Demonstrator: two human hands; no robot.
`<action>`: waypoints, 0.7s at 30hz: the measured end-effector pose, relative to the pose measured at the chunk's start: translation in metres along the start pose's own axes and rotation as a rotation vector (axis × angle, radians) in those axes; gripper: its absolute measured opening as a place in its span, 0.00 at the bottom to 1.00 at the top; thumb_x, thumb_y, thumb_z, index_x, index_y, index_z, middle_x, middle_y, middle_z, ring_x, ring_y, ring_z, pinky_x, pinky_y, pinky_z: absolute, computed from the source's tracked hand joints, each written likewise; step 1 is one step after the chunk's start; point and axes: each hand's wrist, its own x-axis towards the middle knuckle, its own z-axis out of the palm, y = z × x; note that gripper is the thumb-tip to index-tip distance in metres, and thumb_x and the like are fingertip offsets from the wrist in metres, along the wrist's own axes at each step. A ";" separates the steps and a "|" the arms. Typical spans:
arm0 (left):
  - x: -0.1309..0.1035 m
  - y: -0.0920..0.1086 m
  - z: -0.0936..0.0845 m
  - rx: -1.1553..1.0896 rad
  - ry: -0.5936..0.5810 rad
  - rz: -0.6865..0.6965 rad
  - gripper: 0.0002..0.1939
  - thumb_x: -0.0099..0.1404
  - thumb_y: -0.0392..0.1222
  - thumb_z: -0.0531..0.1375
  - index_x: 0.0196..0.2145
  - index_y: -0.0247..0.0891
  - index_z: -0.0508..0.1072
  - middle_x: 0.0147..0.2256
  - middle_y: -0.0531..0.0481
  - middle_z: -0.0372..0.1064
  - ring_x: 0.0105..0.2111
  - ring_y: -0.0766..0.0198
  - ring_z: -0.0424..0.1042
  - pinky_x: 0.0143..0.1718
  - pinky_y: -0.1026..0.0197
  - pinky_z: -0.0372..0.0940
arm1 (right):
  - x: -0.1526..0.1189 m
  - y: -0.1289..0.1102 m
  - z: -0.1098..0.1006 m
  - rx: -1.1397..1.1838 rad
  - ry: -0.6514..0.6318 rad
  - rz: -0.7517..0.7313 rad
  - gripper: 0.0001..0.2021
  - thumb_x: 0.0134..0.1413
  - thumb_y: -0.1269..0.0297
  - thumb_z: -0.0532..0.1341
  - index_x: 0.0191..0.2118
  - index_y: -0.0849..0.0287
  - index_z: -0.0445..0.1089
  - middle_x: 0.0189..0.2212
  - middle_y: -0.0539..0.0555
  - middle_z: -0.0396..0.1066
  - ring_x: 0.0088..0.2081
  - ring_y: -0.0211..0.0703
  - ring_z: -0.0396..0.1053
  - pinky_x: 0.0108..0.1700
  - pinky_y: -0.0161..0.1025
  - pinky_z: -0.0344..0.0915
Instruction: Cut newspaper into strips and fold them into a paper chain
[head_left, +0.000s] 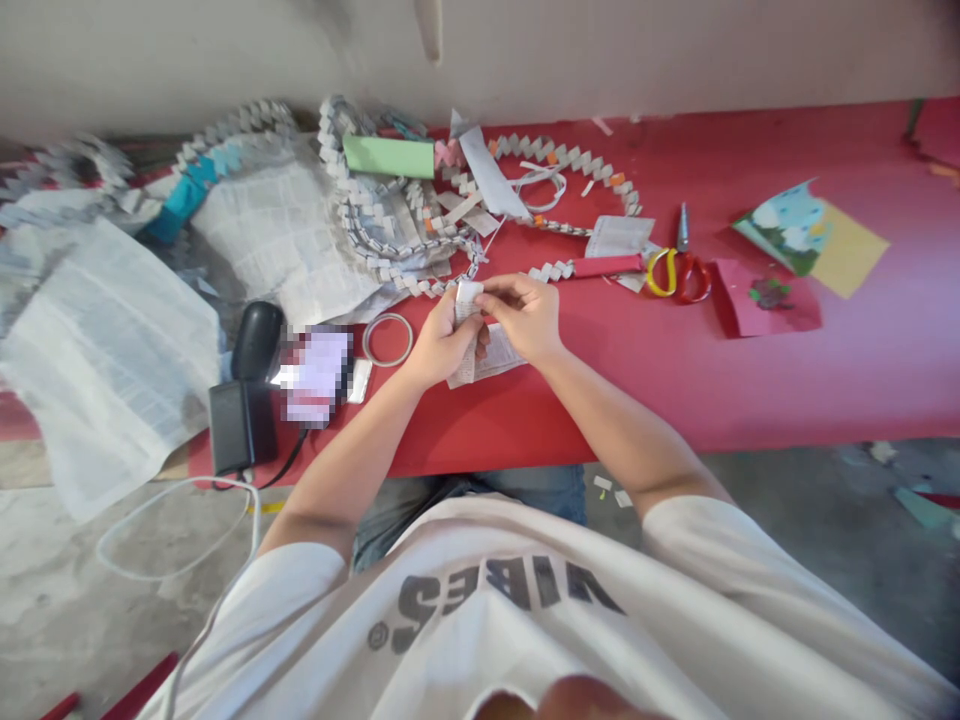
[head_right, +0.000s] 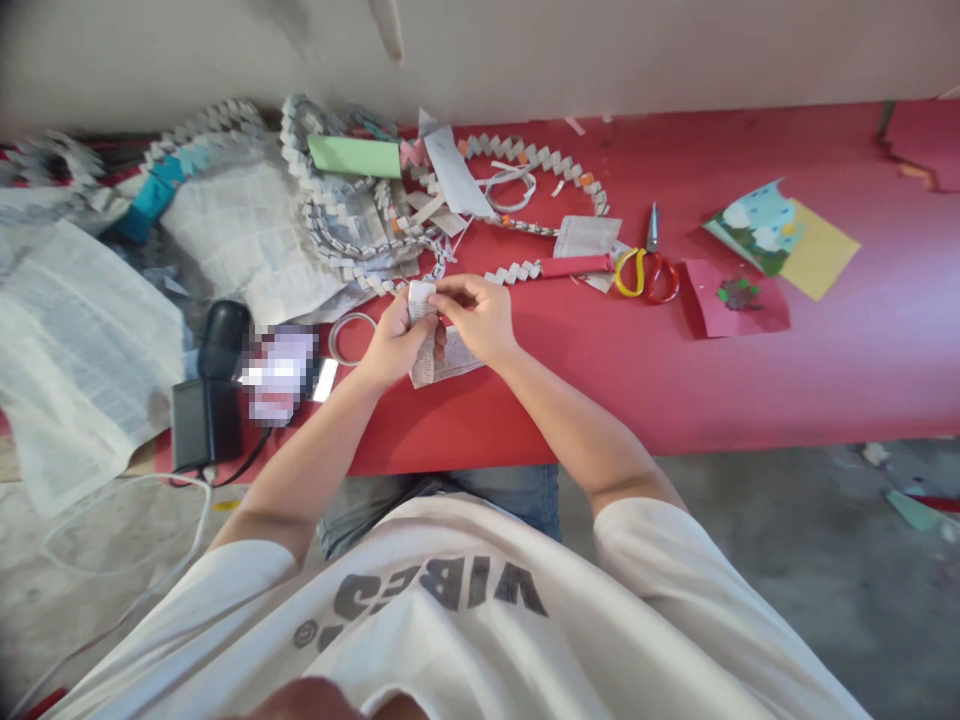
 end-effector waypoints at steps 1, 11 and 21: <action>0.000 0.001 0.000 0.006 -0.003 0.000 0.16 0.76 0.44 0.62 0.56 0.42 0.63 0.28 0.60 0.72 0.20 0.69 0.73 0.22 0.66 0.68 | 0.000 0.000 0.000 0.007 -0.001 -0.005 0.08 0.54 0.59 0.78 0.40 0.50 0.86 0.34 0.48 0.85 0.35 0.40 0.82 0.41 0.39 0.78; -0.001 -0.003 -0.006 0.012 -0.078 0.062 0.27 0.77 0.67 0.60 0.55 0.42 0.66 0.27 0.57 0.72 0.21 0.67 0.74 0.23 0.64 0.71 | 0.000 -0.013 0.002 0.027 0.024 0.004 0.16 0.49 0.47 0.80 0.38 0.51 0.87 0.33 0.49 0.85 0.34 0.42 0.81 0.39 0.41 0.81; 0.003 -0.011 -0.015 -0.083 -0.101 0.122 0.29 0.79 0.67 0.56 0.60 0.40 0.71 0.36 0.46 0.81 0.34 0.59 0.84 0.33 0.59 0.77 | -0.001 -0.004 0.004 0.196 -0.164 0.023 0.22 0.53 0.38 0.76 0.38 0.53 0.84 0.32 0.48 0.77 0.21 0.31 0.66 0.22 0.37 0.68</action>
